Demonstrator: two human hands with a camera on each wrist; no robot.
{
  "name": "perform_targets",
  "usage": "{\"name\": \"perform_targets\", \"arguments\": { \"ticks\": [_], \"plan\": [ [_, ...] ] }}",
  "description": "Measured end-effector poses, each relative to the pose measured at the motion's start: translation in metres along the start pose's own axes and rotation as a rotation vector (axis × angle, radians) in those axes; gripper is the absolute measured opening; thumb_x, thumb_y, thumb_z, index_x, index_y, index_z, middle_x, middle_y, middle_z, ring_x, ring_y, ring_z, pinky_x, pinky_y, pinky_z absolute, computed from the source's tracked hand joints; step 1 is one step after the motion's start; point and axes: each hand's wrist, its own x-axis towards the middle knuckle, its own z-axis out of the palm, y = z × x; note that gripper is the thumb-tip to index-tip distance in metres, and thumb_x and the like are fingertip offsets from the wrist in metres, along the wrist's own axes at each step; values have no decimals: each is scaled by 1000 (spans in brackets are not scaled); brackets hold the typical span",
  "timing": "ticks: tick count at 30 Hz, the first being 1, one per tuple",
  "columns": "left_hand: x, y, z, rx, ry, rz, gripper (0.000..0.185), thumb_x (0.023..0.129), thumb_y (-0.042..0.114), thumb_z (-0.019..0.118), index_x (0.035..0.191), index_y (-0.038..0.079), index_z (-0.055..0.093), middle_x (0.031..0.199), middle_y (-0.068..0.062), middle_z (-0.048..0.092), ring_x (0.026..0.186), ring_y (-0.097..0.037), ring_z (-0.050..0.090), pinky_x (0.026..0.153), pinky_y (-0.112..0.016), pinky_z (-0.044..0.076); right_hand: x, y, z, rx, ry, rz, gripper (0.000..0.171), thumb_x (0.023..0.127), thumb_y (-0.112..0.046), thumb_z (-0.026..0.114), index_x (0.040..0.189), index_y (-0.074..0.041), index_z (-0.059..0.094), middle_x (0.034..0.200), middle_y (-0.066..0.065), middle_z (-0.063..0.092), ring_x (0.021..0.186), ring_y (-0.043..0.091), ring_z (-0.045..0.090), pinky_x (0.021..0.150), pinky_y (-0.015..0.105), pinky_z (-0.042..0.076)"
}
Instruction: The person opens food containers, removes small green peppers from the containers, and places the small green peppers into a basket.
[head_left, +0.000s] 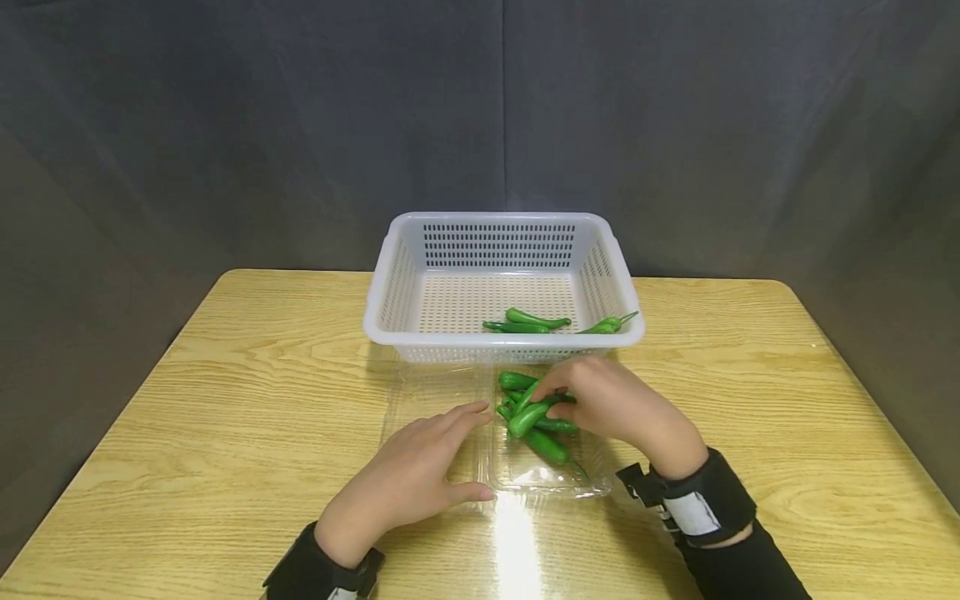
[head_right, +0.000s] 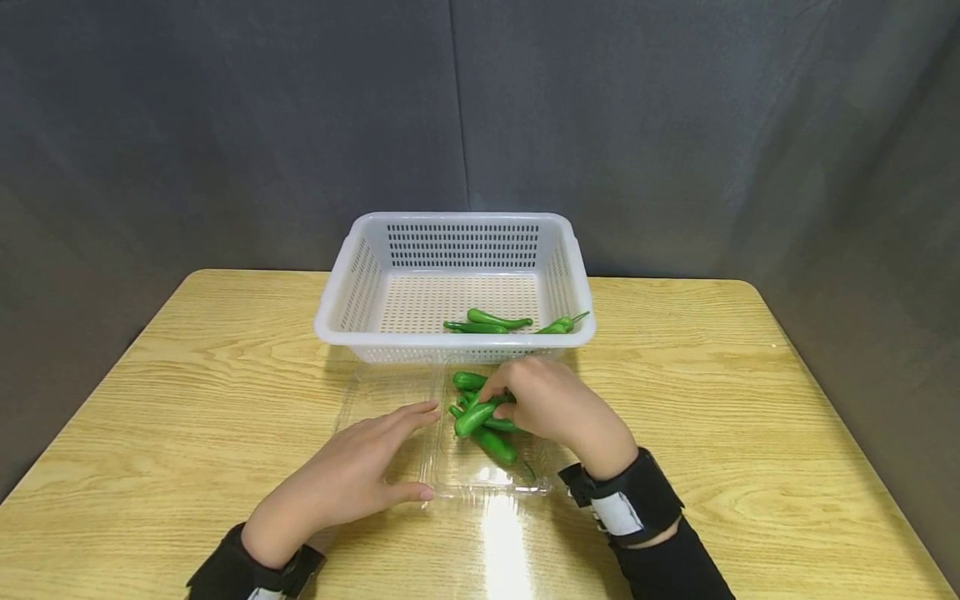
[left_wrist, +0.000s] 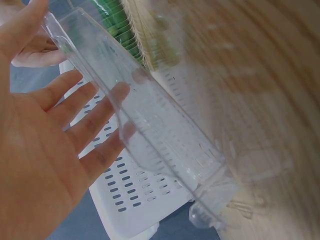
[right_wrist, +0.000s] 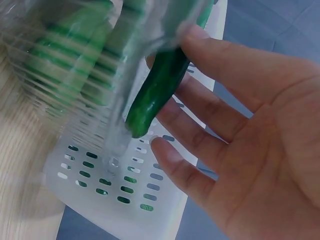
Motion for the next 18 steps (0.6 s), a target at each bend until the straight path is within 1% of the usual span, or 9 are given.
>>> {"name": "perform_targets", "arguments": {
  "ticks": [9, 13, 18],
  "plan": [
    [0, 0, 0, -2, -5, 0, 84, 85, 56, 71, 152, 18, 39, 157, 1, 36, 137, -23, 43, 108, -50, 39, -1, 0, -5, 17, 11, 1, 23, 77, 0, 83, 95, -13, 78, 93, -5, 72, 88, 12, 66, 78, 30, 56],
    [0, 0, 0, -1, -6, -1, 84, 85, 55, 71, 152, 18, 39, 157, 1, 36, 137, -23, 43, 108, -51, 39, -2, 1, -7, 24, 24, -5, 23, 78, 1, 82, 95, -13, 78, 93, -5, 72, 87, 12, 66, 77, 31, 56],
    [0, 0, 0, -5, -8, -8, 84, 85, 55, 71, 152, 18, 38, 158, 2, 35, 138, -23, 42, 108, -51, 39, -3, 0, -9, 37, 37, 8, 22, 78, 2, 81, 94, -14, 78, 92, -7, 71, 87, 10, 65, 77, 32, 56]
  ]
}}
